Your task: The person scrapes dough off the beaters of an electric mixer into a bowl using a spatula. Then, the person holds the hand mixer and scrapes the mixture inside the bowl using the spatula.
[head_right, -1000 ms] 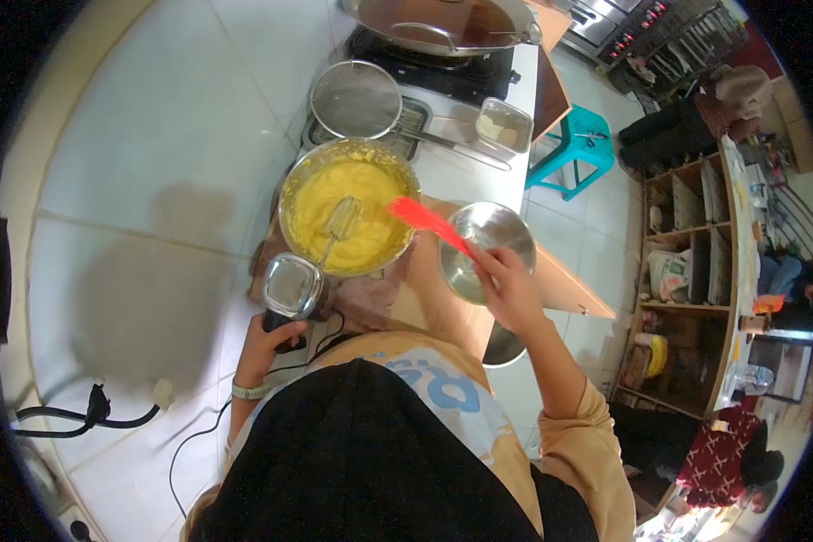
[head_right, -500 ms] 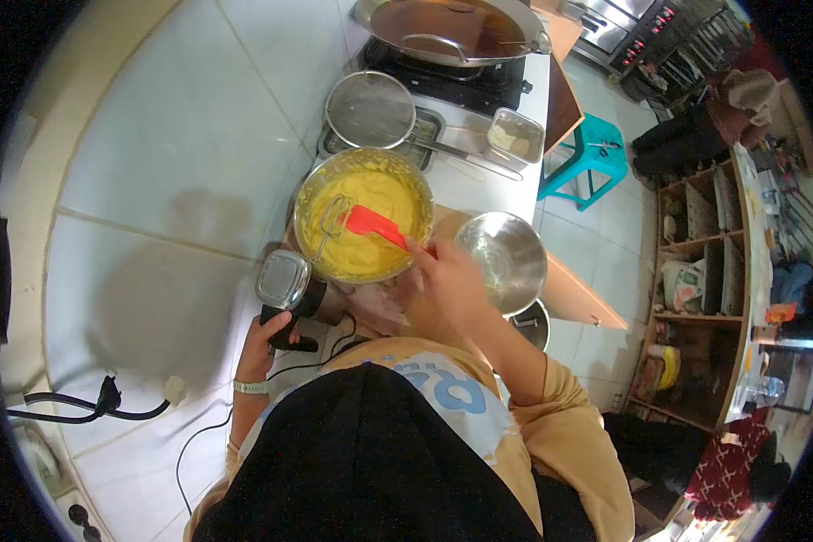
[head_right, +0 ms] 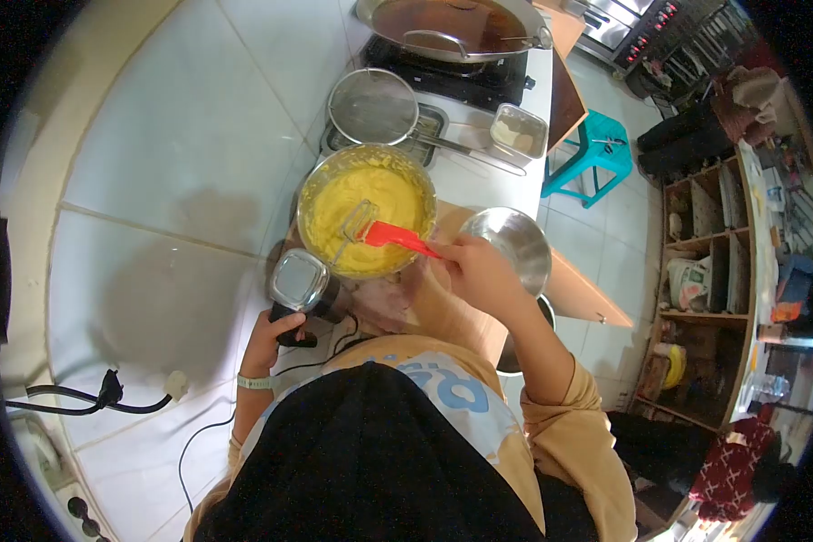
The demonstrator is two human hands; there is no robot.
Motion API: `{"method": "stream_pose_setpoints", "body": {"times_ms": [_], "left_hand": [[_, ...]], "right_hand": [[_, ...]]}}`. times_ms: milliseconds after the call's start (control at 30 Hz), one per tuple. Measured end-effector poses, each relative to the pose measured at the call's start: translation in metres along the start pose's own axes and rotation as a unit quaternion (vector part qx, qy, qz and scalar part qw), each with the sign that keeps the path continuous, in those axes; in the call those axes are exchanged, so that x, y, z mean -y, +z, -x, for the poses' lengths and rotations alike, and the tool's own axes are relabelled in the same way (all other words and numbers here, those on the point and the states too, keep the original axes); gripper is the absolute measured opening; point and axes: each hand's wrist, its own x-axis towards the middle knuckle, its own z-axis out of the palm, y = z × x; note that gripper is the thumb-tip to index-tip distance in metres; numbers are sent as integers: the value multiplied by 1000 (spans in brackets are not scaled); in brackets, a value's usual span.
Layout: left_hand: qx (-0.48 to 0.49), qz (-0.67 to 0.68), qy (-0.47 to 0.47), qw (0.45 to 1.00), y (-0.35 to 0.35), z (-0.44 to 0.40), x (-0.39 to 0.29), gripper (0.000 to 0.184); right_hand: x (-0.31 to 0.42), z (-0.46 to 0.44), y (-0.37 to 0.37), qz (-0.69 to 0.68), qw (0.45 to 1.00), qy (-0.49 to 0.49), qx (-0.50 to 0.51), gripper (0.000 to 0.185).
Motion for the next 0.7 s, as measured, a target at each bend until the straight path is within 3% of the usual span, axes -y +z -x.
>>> {"method": "stream_pose_setpoints", "body": {"times_ms": [100,267,400,700], "left_hand": [[-14,61,9,998,-8,-2,4,28],[-3,197,-7,980,-32,-10,17,31],[1,205,-13,979,-39,-14,27,37],[-17,180,3,984,-32,-9,26,35]], "right_hand": [[2,-1,-10,-33,997,38,50,31],[10,-12,-14,-57,995,86,16,21],[1,-46,24,-75,995,60,-7,23],[21,-62,44,-192,971,96,104,24]]}}
